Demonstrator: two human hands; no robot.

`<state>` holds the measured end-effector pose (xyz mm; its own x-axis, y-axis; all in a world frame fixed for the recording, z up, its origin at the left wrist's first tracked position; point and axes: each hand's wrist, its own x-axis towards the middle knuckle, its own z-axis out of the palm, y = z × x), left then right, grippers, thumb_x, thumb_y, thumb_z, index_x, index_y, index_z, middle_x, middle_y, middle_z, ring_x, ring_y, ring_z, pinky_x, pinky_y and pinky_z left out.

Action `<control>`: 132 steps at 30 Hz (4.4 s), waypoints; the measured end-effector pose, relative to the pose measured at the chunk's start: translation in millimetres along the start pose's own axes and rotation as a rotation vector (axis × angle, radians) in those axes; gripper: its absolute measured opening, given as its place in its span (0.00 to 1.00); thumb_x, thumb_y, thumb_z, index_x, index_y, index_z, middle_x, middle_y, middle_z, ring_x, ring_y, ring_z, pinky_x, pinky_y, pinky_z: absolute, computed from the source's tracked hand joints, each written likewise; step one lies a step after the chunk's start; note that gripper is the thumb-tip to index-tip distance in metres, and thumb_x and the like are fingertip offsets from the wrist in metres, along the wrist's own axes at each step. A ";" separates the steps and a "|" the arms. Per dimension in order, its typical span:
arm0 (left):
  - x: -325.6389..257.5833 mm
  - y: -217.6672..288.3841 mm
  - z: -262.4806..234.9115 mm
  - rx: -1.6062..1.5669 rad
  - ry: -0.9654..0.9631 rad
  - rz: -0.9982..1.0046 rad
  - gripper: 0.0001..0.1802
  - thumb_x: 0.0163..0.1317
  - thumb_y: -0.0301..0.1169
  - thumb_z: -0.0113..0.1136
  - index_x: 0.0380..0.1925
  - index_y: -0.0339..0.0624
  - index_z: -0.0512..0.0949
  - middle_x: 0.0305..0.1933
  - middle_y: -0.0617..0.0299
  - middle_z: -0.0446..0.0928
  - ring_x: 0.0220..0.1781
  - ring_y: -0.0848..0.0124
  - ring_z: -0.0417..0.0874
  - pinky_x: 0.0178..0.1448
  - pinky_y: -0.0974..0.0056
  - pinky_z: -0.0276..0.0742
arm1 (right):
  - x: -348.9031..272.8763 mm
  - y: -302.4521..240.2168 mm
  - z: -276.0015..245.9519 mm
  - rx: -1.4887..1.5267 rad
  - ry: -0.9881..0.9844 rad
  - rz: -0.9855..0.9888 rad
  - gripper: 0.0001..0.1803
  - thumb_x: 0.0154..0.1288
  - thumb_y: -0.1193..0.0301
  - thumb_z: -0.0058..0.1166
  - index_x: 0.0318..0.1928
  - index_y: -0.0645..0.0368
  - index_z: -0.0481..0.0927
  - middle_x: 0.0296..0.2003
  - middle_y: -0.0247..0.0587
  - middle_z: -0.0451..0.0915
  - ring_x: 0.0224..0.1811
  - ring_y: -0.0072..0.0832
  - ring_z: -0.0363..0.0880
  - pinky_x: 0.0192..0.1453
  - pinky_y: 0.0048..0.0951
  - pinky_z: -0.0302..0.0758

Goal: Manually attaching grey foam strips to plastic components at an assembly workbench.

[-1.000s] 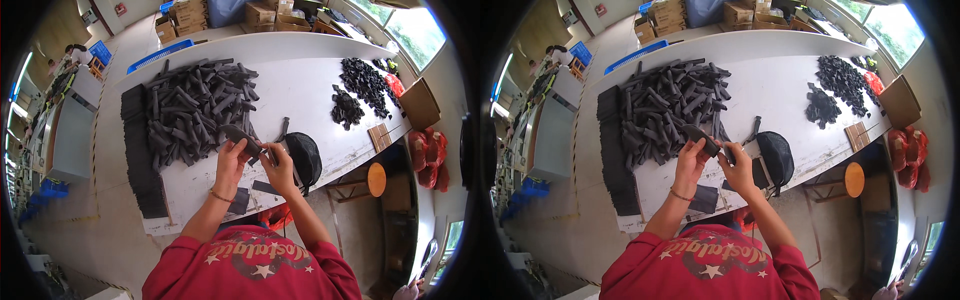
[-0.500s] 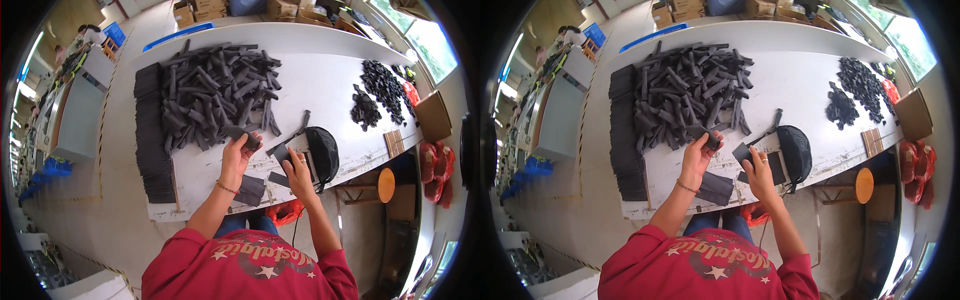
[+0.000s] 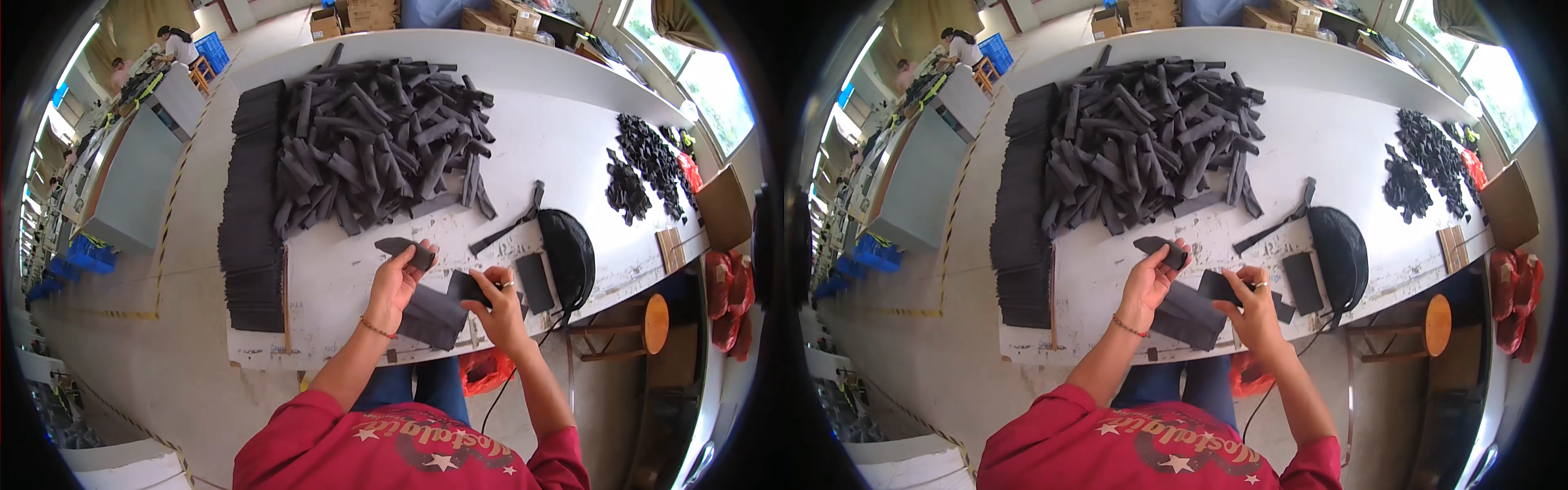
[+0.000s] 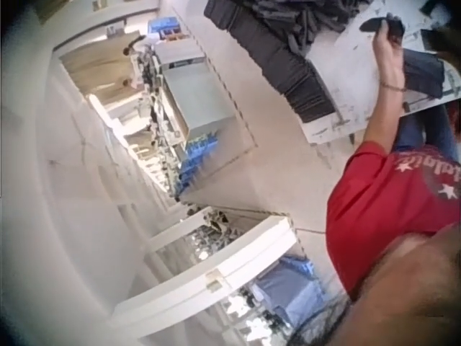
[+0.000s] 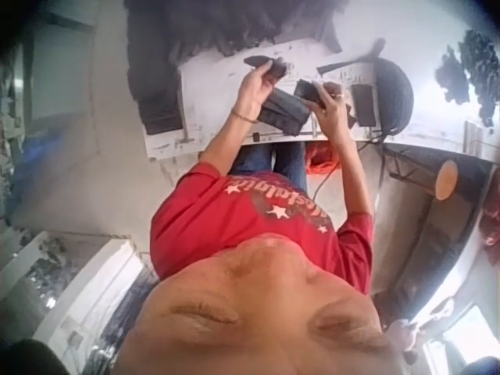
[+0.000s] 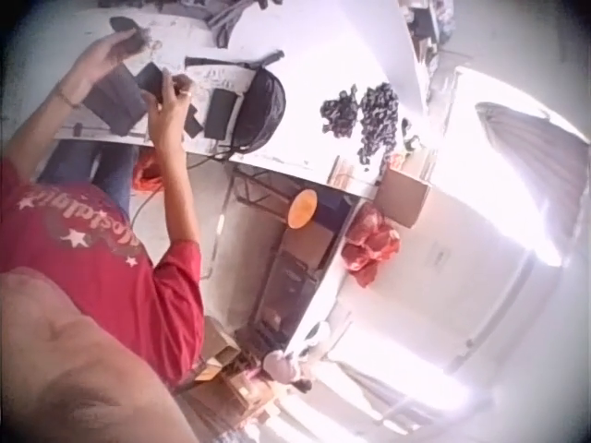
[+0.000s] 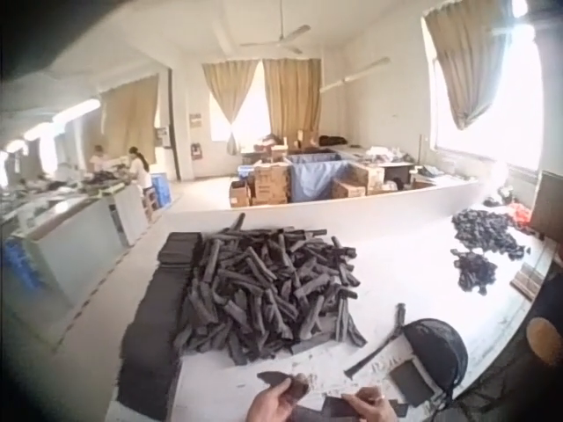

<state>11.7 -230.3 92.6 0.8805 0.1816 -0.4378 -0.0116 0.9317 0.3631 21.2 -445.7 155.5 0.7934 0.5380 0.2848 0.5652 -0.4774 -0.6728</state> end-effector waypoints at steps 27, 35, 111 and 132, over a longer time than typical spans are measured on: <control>-137.8 35.7 -49.0 0.117 -0.217 0.002 0.15 0.69 0.30 0.53 0.51 0.32 0.72 0.54 0.49 0.77 0.56 0.63 0.79 0.63 0.61 0.76 | -57.0 -105.3 60.2 -0.392 0.262 -0.394 0.24 0.49 0.77 0.66 0.50 0.56 0.80 0.38 0.39 0.71 0.39 0.39 0.70 0.44 0.39 0.70; -158.3 24.2 -34.5 0.246 -0.179 0.297 0.24 0.65 0.25 0.59 0.59 0.31 0.66 0.53 0.50 0.78 0.53 0.66 0.81 0.57 0.62 0.79 | -56.0 -131.7 82.4 -0.384 0.270 -0.282 0.25 0.52 0.75 0.64 0.54 0.60 0.77 0.42 0.45 0.69 0.42 0.43 0.69 0.49 0.42 0.69; -123.2 43.1 -47.8 -0.080 -0.228 0.429 0.19 0.74 0.41 0.46 0.50 0.34 0.72 0.39 0.54 0.81 0.51 0.56 0.82 0.58 0.55 0.76 | -15.5 -124.8 123.3 0.365 -0.073 -0.053 0.08 0.59 0.78 0.61 0.34 0.66 0.74 0.36 0.44 0.76 0.34 0.32 0.76 0.39 0.28 0.74; -92.7 72.6 -89.9 -0.059 -0.049 0.394 0.18 0.68 0.35 0.56 0.50 0.31 0.71 0.47 0.47 0.78 0.51 0.55 0.81 0.59 0.52 0.77 | -25.3 -97.9 134.2 0.435 0.174 0.116 0.04 0.56 0.80 0.64 0.33 0.65 0.81 0.25 0.36 0.77 0.29 0.20 0.75 0.33 0.22 0.72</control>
<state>-113.4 -151.2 85.5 0.8249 0.5146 -0.2340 -0.3790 0.8106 0.4465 -84.5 -319.4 122.5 0.8926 0.3562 0.2765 0.3535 -0.1722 -0.9194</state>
